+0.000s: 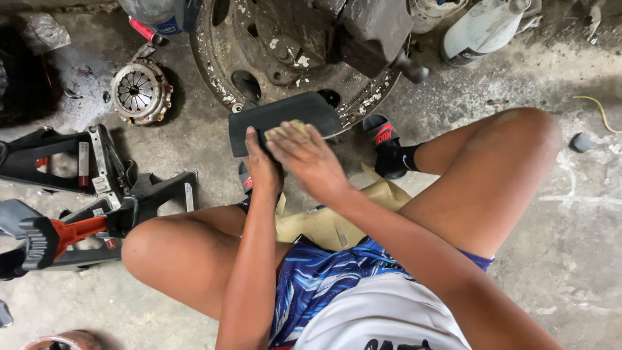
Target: The person sits on a low stool and repeatedly rubs a small yellow abrasive block over the surface of a black plastic part. The person holds the part with one hand and scrubs with the other, rotating the part to cover different areas.
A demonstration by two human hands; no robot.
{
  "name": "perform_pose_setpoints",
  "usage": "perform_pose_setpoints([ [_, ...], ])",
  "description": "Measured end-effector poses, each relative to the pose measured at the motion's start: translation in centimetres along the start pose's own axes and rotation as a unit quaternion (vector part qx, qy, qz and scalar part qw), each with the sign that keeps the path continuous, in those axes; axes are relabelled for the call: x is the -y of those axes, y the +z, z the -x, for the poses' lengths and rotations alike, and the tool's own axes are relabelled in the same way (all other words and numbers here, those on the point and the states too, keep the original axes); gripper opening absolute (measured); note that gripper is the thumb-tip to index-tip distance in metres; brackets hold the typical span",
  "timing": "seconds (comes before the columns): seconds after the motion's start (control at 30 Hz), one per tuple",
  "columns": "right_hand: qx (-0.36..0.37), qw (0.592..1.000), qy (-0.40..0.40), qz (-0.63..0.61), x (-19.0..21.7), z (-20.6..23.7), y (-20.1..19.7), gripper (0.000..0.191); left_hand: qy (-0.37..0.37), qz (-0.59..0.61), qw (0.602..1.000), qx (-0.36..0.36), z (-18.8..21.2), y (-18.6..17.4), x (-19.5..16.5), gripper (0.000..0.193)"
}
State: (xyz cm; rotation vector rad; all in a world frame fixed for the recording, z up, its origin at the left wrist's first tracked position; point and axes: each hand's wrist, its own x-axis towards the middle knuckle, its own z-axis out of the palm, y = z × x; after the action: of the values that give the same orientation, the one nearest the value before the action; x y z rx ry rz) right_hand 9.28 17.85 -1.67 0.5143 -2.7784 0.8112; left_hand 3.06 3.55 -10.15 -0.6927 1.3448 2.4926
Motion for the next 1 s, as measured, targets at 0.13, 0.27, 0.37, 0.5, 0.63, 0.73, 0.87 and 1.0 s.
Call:
perform_pose_setpoints([
  [0.13,-0.087,0.995,0.046,0.03,-3.6,2.7,-0.8,0.067,0.009,0.042,0.999,0.018,0.8,1.7,-0.8,0.044],
  [0.27,-0.163,0.956,0.147,-0.195,-6.6,5.1,-0.3,0.061,0.001,0.043,0.998,-0.044,1.0,2.4,-0.4,0.037],
  [0.37,-0.179,0.909,0.229,-0.299,-7.7,5.2,1.8,0.059,0.049,-0.056,0.997,-0.009,0.9,1.7,0.4,0.037],
  [0.5,-0.168,0.862,0.347,-0.328,-8.2,4.8,3.0,0.053,0.044,-0.055,0.997,-0.02,0.5,1.3,1.2,0.035],
  [0.63,-0.209,0.908,0.243,-0.271,-6.8,4.4,1.2,0.053,0.032,-0.076,0.996,-0.044,0.9,1.7,1.3,0.039],
  [0.73,-0.189,0.943,0.178,-0.207,-4.6,3.0,-0.2,0.05,0.107,-0.071,0.991,-0.028,1.0,2.0,1.3,0.048],
  [0.87,-0.08,0.994,0.067,-0.04,-1.2,0.3,-0.6,0.05,-0.002,-0.073,0.995,-0.075,0.4,1.3,1.9,0.058],
  [1.0,-0.033,0.999,0.024,0.01,2.1,-1.7,0.2,0.05,0.067,-0.158,0.985,-0.025,-0.1,-0.2,1.9,0.065],
])
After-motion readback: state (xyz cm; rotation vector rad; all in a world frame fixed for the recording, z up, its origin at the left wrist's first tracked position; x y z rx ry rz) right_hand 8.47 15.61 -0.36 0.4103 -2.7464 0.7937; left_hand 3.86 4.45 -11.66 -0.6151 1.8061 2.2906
